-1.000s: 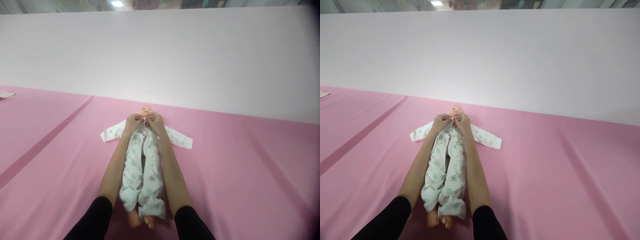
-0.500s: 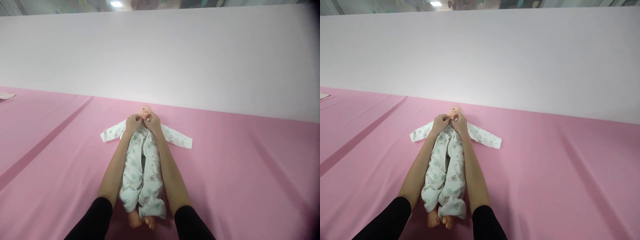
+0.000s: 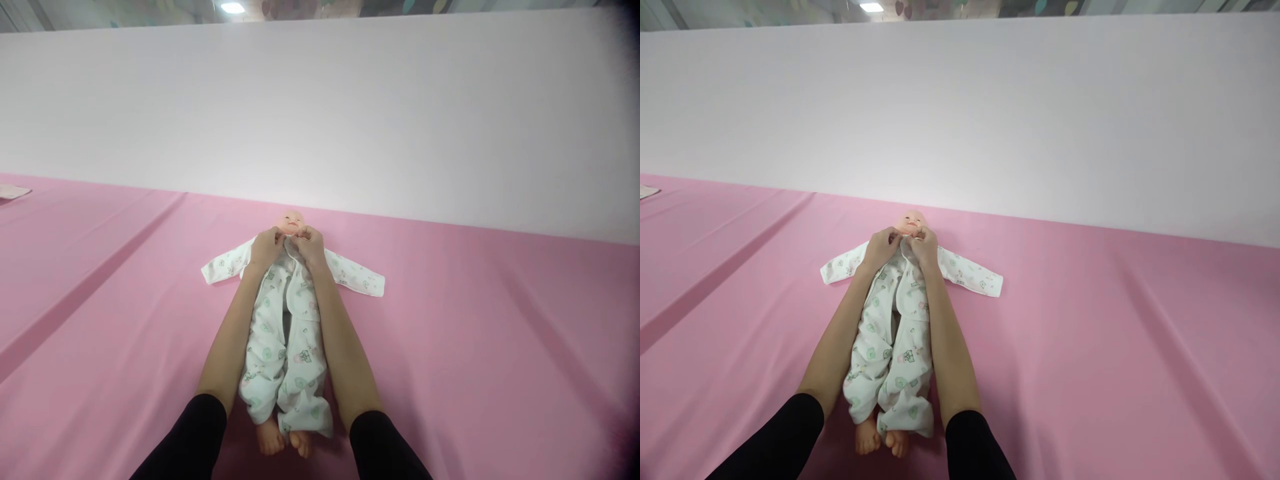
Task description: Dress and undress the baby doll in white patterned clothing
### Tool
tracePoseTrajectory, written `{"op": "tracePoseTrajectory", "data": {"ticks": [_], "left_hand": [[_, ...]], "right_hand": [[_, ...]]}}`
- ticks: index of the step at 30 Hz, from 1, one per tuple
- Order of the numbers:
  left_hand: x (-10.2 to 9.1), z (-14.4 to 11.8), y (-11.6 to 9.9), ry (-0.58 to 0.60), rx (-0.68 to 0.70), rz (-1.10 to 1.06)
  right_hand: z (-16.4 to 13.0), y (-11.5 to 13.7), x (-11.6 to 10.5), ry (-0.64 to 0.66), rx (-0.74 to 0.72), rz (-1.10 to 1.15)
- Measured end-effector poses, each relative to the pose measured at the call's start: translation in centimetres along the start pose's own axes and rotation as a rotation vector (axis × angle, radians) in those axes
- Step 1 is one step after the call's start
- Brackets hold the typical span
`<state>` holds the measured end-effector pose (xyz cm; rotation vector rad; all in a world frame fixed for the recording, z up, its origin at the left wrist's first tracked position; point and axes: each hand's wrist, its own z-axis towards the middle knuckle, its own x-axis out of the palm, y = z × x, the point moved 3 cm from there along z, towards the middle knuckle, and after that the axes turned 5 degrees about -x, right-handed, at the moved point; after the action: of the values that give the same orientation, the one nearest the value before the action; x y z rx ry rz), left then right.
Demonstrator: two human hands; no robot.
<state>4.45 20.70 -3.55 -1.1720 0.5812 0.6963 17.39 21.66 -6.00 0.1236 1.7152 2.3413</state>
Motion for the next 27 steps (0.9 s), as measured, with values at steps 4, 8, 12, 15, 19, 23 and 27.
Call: {"op": "tracePoseTrajectory", "data": {"ticks": [4, 8, 12, 15, 19, 23, 27], "left_hand": [[-1.7, -0.4, 0.0, 0.050, -0.029, 0.079], [-3.8, -1.3, -0.6, 0.277, 0.026, -0.001], [-4.5, -2.5, -1.4, 0.483, -0.002, -0.017], [-4.5, -2.7, -1.4, 0.413, -0.045, -0.011], [-4.2, -2.5, -1.3, 0.411, -0.024, 0.008], [-4.3, -2.3, -1.6, 0.414, 0.025, -0.100], [-4.1, -2.4, -1.9, 0.487, -0.010, -0.365]], "right_hand": [[-0.6, 2.3, -1.1, -0.068, -0.064, -0.196], [-2.1, 5.5, -2.3, 0.235, -0.003, -0.395], [-3.8, 7.4, -2.5, 0.560, 0.059, -0.564], [-4.2, 7.7, -2.3, 0.560, 0.042, -0.644], [-3.9, 7.3, -2.3, 0.569, 0.002, -0.618], [-3.5, 7.0, -2.7, 0.583, -0.017, -0.511], [-3.1, 6.6, -3.1, 0.513, 0.046, -0.317]]}}
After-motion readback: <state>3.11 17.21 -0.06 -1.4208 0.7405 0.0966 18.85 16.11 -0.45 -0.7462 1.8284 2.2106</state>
